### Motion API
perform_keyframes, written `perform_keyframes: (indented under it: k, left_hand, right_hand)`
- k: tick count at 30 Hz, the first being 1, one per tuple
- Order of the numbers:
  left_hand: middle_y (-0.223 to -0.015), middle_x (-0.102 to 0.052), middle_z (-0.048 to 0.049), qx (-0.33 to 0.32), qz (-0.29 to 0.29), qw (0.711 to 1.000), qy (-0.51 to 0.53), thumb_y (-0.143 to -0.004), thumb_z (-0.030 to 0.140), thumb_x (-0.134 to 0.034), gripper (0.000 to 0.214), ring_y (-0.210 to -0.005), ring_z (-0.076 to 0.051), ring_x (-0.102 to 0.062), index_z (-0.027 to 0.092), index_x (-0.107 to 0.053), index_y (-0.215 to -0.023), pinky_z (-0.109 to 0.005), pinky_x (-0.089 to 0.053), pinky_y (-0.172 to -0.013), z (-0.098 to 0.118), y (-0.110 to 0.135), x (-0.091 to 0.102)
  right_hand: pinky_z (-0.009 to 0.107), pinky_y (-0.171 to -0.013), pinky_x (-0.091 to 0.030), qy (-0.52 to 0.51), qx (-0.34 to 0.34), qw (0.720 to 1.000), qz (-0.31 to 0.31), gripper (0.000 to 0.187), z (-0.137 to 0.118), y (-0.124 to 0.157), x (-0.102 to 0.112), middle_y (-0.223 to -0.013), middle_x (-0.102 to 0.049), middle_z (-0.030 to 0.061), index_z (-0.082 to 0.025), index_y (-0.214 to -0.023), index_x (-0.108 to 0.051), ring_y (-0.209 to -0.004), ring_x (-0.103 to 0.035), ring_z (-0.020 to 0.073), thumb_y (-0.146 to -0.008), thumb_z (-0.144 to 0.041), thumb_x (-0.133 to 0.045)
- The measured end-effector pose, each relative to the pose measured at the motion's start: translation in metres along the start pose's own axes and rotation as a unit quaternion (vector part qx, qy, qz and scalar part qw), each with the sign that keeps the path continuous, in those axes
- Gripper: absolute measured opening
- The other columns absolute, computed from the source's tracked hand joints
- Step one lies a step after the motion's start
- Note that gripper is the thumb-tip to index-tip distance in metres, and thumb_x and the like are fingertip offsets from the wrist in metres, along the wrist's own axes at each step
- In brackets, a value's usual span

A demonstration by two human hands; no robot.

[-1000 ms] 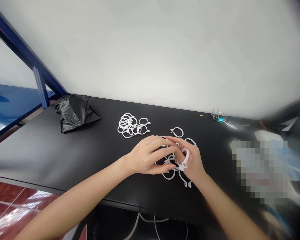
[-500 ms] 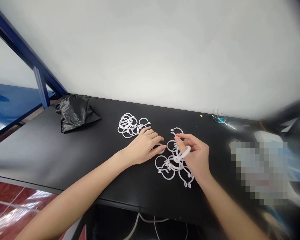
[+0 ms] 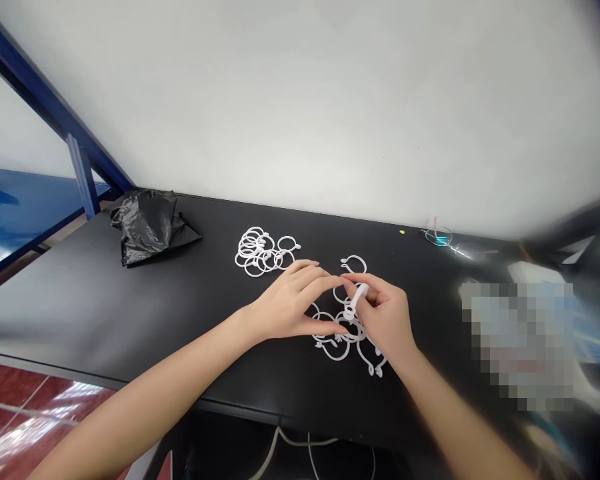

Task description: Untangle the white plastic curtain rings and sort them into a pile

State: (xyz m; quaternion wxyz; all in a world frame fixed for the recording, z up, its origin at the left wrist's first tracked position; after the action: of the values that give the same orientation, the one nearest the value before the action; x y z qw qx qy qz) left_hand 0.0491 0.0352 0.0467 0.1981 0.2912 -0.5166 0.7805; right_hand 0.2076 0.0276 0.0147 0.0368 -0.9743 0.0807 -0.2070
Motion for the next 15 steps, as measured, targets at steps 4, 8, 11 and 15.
perform_keyframes:
  k: [4,8,11,15]
  left_hand:
    - [-0.085,-0.07,-0.0002,-0.09,0.067,0.988,-0.109,-0.089,0.035,-0.067,0.025,-0.075,-0.013,-0.064,0.02,-0.057,-0.105,-0.039,-0.044,-0.102,0.021,-0.002,0.003]
    - [-0.081,-0.07,-0.0005,-0.102,0.073,0.986,-0.11,-0.087,0.017,-0.068,0.012,-0.073,-0.011,-0.064,0.015,-0.06,-0.096,-0.035,-0.05,-0.096,0.025,-0.002,0.005]
    - [-0.083,-0.071,-0.0033,-0.055,0.105,0.991,-0.057,-0.088,0.014,-0.067,0.009,-0.074,-0.012,-0.065,0.014,-0.062,-0.095,-0.035,-0.052,-0.094,0.014,-0.002,0.009]
    - [-0.083,-0.07,-0.0041,0.073,0.167,0.981,0.069,-0.088,0.013,-0.066,0.005,-0.075,-0.012,-0.065,0.015,-0.066,-0.092,-0.028,-0.055,-0.077,-0.003,-0.001,0.017]
  right_hand:
    - [0.024,-0.044,-0.025,0.035,0.023,0.999,-0.009,0.024,0.003,0.001,-0.003,-0.044,-0.032,-0.0092,-0.015,-0.094,-0.074,-0.043,-0.025,0.0075,-0.086,-0.032,-0.061]
    - [0.024,-0.044,-0.028,0.043,0.044,0.998,-0.008,0.024,0.001,0.002,-0.002,-0.044,-0.032,-0.0093,-0.016,-0.097,-0.074,-0.042,-0.028,0.0079,-0.088,-0.031,-0.058]
    - [0.024,-0.047,-0.038,0.009,0.081,0.997,-0.013,0.025,-0.006,0.004,-0.002,-0.048,-0.042,-0.0079,-0.017,-0.106,-0.071,-0.043,-0.039,0.0089,-0.09,-0.03,-0.058]
    - [0.025,-0.058,-0.053,-0.086,0.138,0.985,-0.055,0.04,-0.014,0.009,-0.006,-0.076,-0.063,-0.0015,-0.025,-0.124,-0.062,-0.062,-0.057,0.0119,-0.084,-0.028,-0.069]
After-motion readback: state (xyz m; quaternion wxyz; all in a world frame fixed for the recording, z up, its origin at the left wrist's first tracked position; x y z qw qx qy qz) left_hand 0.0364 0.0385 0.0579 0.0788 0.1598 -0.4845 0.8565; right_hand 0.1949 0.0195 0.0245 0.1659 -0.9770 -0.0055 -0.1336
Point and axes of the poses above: each hand's wrist, its own y-axis away from the middle knuckle, its own x-axis out of the back of the hand, z = x × y, the point moved 6 cm from there along -y, towards the middle knuckle
